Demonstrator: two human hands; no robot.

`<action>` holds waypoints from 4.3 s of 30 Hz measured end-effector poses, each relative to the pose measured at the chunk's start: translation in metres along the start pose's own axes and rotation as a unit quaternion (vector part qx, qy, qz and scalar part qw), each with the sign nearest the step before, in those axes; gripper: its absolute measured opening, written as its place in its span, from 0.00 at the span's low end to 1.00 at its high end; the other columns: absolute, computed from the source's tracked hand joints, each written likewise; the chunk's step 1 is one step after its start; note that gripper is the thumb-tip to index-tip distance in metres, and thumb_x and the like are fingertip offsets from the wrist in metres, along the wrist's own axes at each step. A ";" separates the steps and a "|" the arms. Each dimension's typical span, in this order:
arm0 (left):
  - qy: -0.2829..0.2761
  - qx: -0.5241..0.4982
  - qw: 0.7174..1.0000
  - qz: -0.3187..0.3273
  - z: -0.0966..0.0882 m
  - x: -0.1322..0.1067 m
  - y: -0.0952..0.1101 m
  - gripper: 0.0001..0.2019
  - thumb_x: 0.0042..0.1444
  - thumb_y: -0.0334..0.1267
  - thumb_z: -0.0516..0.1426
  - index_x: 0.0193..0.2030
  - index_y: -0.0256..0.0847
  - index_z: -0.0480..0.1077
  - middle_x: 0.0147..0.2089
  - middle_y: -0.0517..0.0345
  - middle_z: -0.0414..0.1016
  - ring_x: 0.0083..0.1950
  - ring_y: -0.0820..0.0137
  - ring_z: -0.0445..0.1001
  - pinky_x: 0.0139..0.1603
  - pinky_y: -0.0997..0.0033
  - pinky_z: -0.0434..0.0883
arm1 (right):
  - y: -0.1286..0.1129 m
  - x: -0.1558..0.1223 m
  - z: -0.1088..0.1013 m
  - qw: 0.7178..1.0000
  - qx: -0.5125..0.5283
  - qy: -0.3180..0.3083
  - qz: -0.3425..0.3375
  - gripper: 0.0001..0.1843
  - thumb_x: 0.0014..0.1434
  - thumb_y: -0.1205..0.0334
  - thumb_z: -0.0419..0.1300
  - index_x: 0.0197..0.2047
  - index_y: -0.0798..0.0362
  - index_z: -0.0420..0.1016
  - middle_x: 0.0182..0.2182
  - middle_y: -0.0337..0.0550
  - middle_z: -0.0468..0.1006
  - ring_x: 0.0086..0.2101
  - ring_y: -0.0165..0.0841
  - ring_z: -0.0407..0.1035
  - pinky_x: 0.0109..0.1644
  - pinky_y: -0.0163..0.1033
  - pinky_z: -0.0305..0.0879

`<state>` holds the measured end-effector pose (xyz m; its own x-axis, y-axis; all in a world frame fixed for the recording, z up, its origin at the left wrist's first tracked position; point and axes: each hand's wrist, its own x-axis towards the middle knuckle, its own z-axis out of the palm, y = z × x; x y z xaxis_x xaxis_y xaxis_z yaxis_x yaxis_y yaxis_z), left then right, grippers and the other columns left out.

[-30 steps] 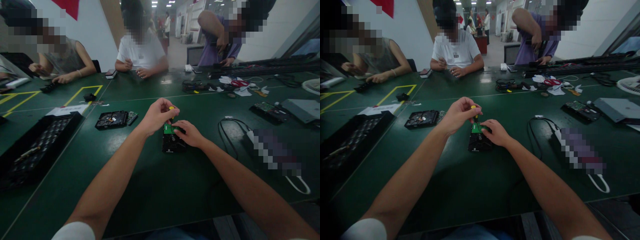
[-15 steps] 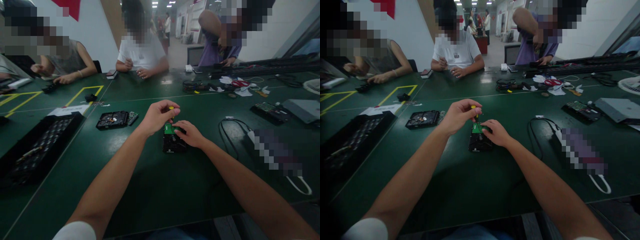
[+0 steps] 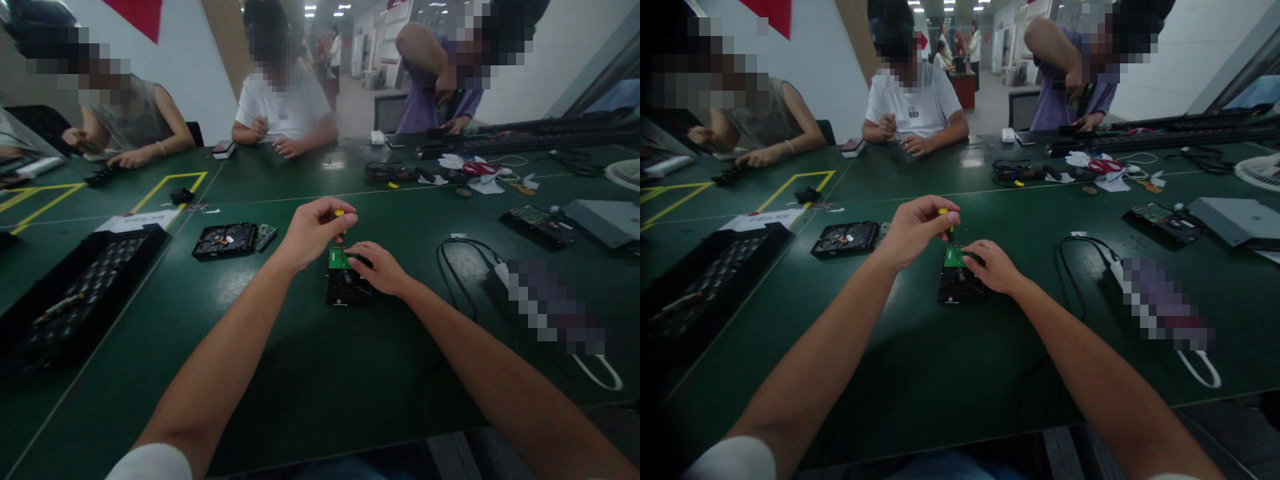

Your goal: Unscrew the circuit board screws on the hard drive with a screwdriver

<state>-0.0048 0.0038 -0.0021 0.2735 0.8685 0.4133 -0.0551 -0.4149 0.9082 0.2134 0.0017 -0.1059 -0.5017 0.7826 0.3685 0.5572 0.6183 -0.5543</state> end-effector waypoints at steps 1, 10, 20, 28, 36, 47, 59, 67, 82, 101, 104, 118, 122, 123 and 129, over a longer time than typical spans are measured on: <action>-0.002 -0.001 1.000 0.000 0.000 0.000 0.000 0.10 0.60 0.39 0.68 0.44 0.38 0.80 0.37 0.57 0.77 0.32 0.77 0.72 0.29 0.79 0.75 | 0.000 0.000 0.000 1.000 0.000 0.002 -0.001 0.18 0.74 0.52 0.56 0.61 0.45 0.79 0.57 0.48 0.80 0.61 0.44 0.70 0.67 0.55 0.65; -0.010 0.013 1.000 -0.006 0.000 -0.001 0.001 0.10 0.60 0.41 0.68 0.45 0.39 0.80 0.37 0.57 0.78 0.31 0.77 0.73 0.29 0.78 0.75 | 0.000 0.000 0.000 1.000 -0.004 -0.005 0.009 0.19 0.74 0.53 0.56 0.63 0.46 0.77 0.58 0.49 0.79 0.61 0.44 0.70 0.67 0.56 0.65; 0.057 0.032 0.998 0.026 -0.006 0.003 0.008 0.13 0.62 0.47 0.67 0.46 0.40 0.80 0.35 0.57 0.79 0.30 0.76 0.73 0.23 0.81 0.70 | 0.000 0.003 -0.001 0.996 0.034 0.018 0.084 0.20 0.72 0.52 0.59 0.63 0.48 0.75 0.60 0.50 0.79 0.59 0.45 0.73 0.65 0.56 0.68; 0.083 0.056 0.994 0.032 -0.014 0.004 0.006 0.16 0.63 0.53 0.66 0.46 0.42 0.80 0.33 0.58 0.79 0.24 0.78 0.69 0.18 0.80 0.63 | -0.005 0.009 0.005 0.992 0.011 0.026 0.120 0.20 0.70 0.51 0.61 0.60 0.49 0.77 0.58 0.50 0.80 0.58 0.45 0.73 0.63 0.56 0.68; 0.081 0.056 0.995 0.024 -0.014 0.003 0.007 0.16 0.63 0.54 0.66 0.45 0.42 0.80 0.34 0.57 0.80 0.25 0.77 0.71 0.19 0.79 0.64 | -0.007 0.011 0.011 0.993 -0.019 0.032 0.114 0.23 0.66 0.48 0.65 0.60 0.48 0.76 0.57 0.50 0.80 0.56 0.46 0.73 0.60 0.57 0.68; 0.088 0.059 0.994 0.024 -0.013 0.002 0.013 0.16 0.64 0.53 0.66 0.45 0.42 0.80 0.34 0.57 0.79 0.26 0.77 0.71 0.19 0.79 0.64 | -0.004 0.011 0.013 0.993 -0.014 0.045 0.112 0.26 0.64 0.46 0.67 0.60 0.49 0.76 0.56 0.51 0.81 0.55 0.47 0.73 0.60 0.57 0.69; 0.040 -0.015 0.999 0.020 0.009 -0.003 0.010 0.16 0.64 0.51 0.65 0.46 0.40 0.75 0.39 0.54 0.81 0.33 0.74 0.77 0.27 0.77 0.73 | -0.047 0.000 -0.022 0.981 0.021 0.190 0.013 0.20 0.76 0.49 0.49 0.62 0.45 0.73 0.59 0.50 0.78 0.61 0.45 0.72 0.67 0.54 0.68; 0.002 -0.039 0.999 0.034 0.028 -0.008 0.003 0.16 0.61 0.50 0.68 0.45 0.40 0.76 0.45 0.52 0.81 0.45 0.68 0.80 0.40 0.72 0.79 | -0.064 -0.010 -0.021 0.977 0.026 0.212 0.028 0.22 0.74 0.47 0.54 0.66 0.43 0.70 0.56 0.50 0.80 0.51 0.46 0.77 0.58 0.52 0.75; -0.114 0.402 0.906 -0.068 -0.029 0.055 -0.108 0.07 0.60 0.35 0.64 0.44 0.42 0.82 0.43 0.52 0.84 0.45 0.62 0.79 0.53 0.63 0.74 | 0.026 -0.005 -0.033 0.965 -0.120 0.199 0.121 0.21 0.71 0.58 0.53 0.64 0.52 0.74 0.52 0.57 0.78 0.50 0.52 0.74 0.56 0.60 0.73; -0.158 0.451 0.875 -0.076 -0.016 0.080 -0.138 0.03 0.62 0.33 0.62 0.41 0.40 0.79 0.44 0.52 0.82 0.47 0.62 0.77 0.54 0.66 0.72 | 0.028 -0.002 -0.027 0.965 -0.081 0.205 0.138 0.19 0.68 0.60 0.55 0.59 0.55 0.74 0.53 0.59 0.78 0.52 0.51 0.74 0.59 0.58 0.71; -0.156 0.446 0.878 -0.074 -0.016 0.080 -0.137 0.04 0.62 0.31 0.61 0.42 0.40 0.78 0.45 0.52 0.82 0.47 0.61 0.77 0.54 0.64 0.72 | 0.031 -0.001 -0.025 0.959 -0.067 0.232 0.146 0.18 0.66 0.60 0.57 0.57 0.55 0.74 0.52 0.59 0.80 0.52 0.50 0.75 0.58 0.56 0.72; -0.065 0.324 0.939 -0.099 -0.026 0.073 -0.127 0.04 0.58 0.30 0.64 0.40 0.38 0.76 0.36 0.57 0.77 0.38 0.68 0.74 0.46 0.66 0.72 | 0.019 -0.003 -0.033 0.941 -0.069 0.308 0.123 0.27 0.68 0.61 0.55 0.69 0.50 0.67 0.53 0.55 0.78 0.47 0.44 0.74 0.56 0.54 0.71; -0.042 0.258 0.960 -0.099 -0.015 0.072 -0.107 0.01 0.63 0.31 0.61 0.40 0.37 0.74 0.33 0.59 0.75 0.33 0.72 0.73 0.38 0.71 0.71 | 0.014 -0.002 -0.030 0.936 -0.049 0.329 0.118 0.22 0.63 0.64 0.58 0.60 0.53 0.70 0.53 0.56 0.78 0.50 0.45 0.75 0.57 0.53 0.71; -0.046 0.242 0.964 -0.097 -0.010 0.071 -0.101 0.01 0.64 0.31 0.61 0.41 0.37 0.74 0.34 0.59 0.76 0.33 0.73 0.74 0.37 0.72 0.71 | 0.011 -0.002 -0.029 0.936 -0.046 0.330 0.116 0.21 0.62 0.65 0.59 0.59 0.53 0.70 0.53 0.56 0.78 0.50 0.45 0.75 0.57 0.52 0.71; -0.116 0.117 0.982 -0.094 0.023 0.058 -0.070 0.03 0.62 0.28 0.63 0.43 0.35 0.74 0.33 0.58 0.77 0.31 0.74 0.75 0.34 0.73 0.71 | -0.014 -0.002 -0.030 0.936 -0.066 0.325 0.120 0.13 0.65 0.54 0.64 0.50 0.49 0.75 0.36 0.42 0.78 0.34 0.38 0.74 0.44 0.45 0.72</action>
<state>0.0370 0.0767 -0.0437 0.4702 0.8619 0.1899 0.2323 -0.3285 0.9155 0.2265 -0.0062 -0.0770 0.1325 0.7530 0.6446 0.7001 0.3892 -0.5986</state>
